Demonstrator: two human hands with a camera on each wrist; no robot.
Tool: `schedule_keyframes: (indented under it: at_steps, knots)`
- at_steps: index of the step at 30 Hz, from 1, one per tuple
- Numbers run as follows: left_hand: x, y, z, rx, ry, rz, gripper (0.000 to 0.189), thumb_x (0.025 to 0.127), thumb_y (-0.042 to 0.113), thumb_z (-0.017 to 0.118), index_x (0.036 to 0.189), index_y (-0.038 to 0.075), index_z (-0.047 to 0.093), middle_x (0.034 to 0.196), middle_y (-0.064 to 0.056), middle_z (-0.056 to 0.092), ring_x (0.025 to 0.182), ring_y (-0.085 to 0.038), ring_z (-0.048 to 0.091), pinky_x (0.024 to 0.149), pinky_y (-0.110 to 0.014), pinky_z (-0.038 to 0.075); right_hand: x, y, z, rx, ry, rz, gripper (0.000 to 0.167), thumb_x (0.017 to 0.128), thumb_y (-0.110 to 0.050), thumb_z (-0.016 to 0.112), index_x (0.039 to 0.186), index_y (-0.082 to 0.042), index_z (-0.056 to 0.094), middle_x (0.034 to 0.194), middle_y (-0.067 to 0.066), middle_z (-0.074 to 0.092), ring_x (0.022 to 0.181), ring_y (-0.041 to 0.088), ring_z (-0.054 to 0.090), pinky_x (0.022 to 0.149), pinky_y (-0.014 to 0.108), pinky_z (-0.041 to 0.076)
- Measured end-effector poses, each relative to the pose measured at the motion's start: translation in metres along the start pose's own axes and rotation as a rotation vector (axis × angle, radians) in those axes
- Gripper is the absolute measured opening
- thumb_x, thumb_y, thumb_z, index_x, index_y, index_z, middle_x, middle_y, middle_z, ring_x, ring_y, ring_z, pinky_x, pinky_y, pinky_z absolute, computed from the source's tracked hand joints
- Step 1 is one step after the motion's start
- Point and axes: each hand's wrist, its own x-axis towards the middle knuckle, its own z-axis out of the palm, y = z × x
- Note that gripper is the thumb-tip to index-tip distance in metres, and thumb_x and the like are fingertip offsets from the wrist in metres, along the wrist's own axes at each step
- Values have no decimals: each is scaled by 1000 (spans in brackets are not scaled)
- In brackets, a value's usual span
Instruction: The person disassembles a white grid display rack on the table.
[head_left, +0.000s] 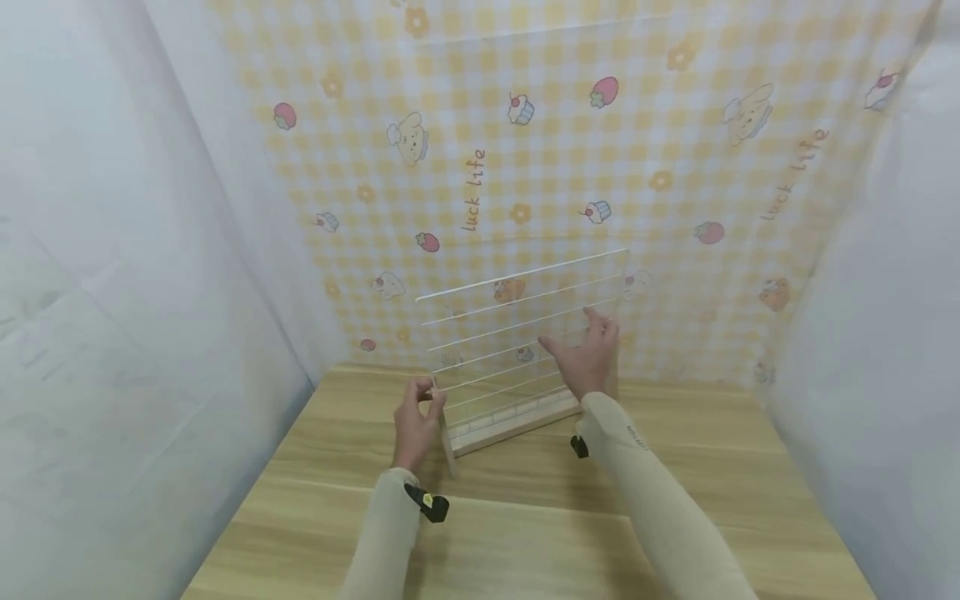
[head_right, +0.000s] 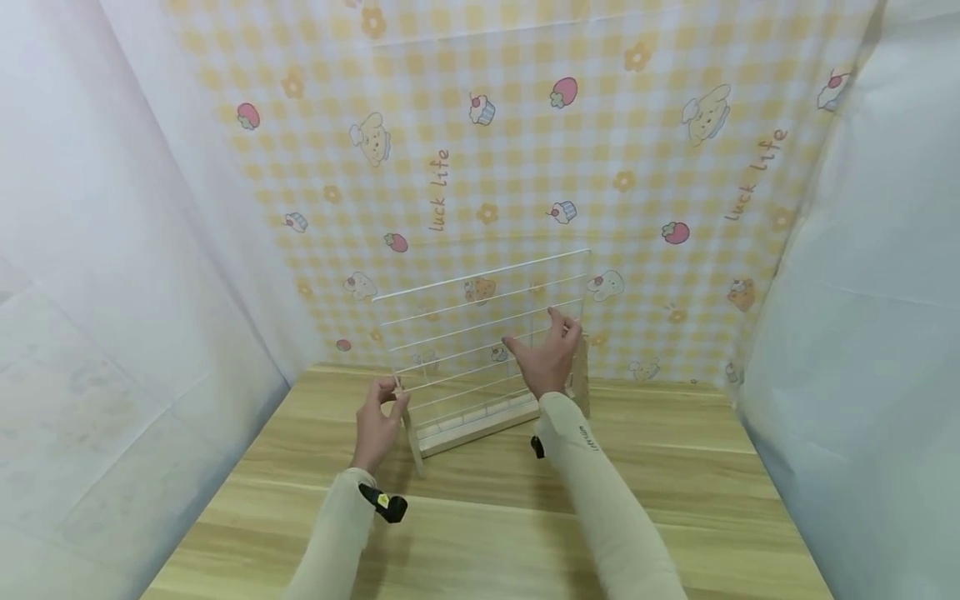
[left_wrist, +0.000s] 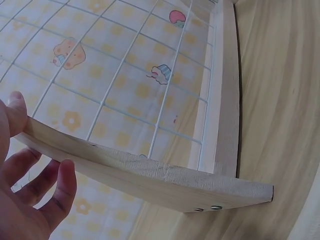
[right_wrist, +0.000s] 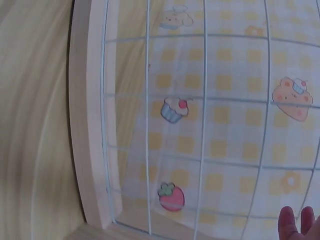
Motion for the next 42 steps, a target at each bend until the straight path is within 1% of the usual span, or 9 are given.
schedule_keyframes:
  at_steps: [6, 8, 13, 16, 21, 24, 31, 36, 42]
  knots:
    - [-7, 0, 2, 16, 0, 38, 24, 98, 20, 66, 116, 8, 55, 125, -15, 68, 110, -34, 66, 78, -43, 58, -10, -5, 16, 151, 4, 55, 106, 70, -41, 91, 155, -19, 32, 144, 18, 39, 123, 34, 48, 94, 49, 50]
    - [-9, 1, 3, 20, 7, 48, 24, 98, 19, 66, 116, 8, 55, 123, -15, 68, 109, -34, 66, 75, -38, 57, -12, -6, 21, 164, 4, 44, 108, 70, -40, 91, 156, -19, 28, 143, 18, 42, 123, 34, 48, 96, 50, 49]
    - [-14, 4, 2, 2, 27, 18, 24, 97, 18, 67, 115, 8, 56, 121, -13, 69, 109, -32, 64, 68, -29, 54, -16, -4, 34, 159, -22, 17, 111, 73, -45, 88, 159, -21, 22, 143, 19, 46, 129, 34, 46, 104, 55, 45]
    - [-16, 4, 2, -5, 32, 2, 23, 97, 18, 67, 116, 10, 56, 122, -12, 69, 111, -31, 64, 67, -26, 53, -19, -3, 37, 155, -32, 7, 113, 73, -47, 88, 160, -26, 19, 146, 20, 44, 131, 35, 43, 105, 57, 44]
    - [-17, 4, 2, -8, 45, 12, 22, 97, 18, 67, 115, 10, 55, 122, -13, 69, 111, -32, 64, 67, -26, 54, -23, -5, 40, 120, -46, -14, 123, 70, -47, 90, 161, -31, 10, 148, 20, 38, 134, 35, 36, 104, 57, 45]
    - [-17, 4, 3, -15, 55, 26, 22, 97, 17, 67, 113, 9, 56, 119, -14, 70, 110, -34, 65, 66, -25, 54, -24, -6, 44, 94, -40, -30, 127, 69, -46, 91, 162, -29, 6, 148, 20, 35, 134, 35, 34, 102, 56, 46]
    - [-17, 3, 4, -18, 69, 60, 21, 97, 15, 67, 113, 7, 56, 118, -14, 70, 108, -35, 65, 64, -23, 52, -20, -4, 49, 137, -15, -50, 120, 74, -41, 89, 162, -27, 7, 148, 22, 33, 135, 35, 34, 106, 58, 43]
    - [-18, 3, 6, -27, 73, 67, 20, 96, 14, 67, 112, 8, 56, 116, -13, 70, 107, -35, 65, 63, -23, 52, -18, -1, 50, 145, -1, -57, 121, 73, -39, 90, 162, -26, 8, 148, 20, 34, 132, 34, 38, 107, 55, 43]
    - [-19, 4, 6, -29, 72, 49, 21, 97, 15, 67, 113, 7, 56, 119, -12, 70, 109, -35, 64, 62, -23, 51, -17, 2, 49, 149, 33, -116, 120, 71, -35, 92, 161, -13, 15, 143, 23, 39, 126, 37, 42, 103, 55, 45]
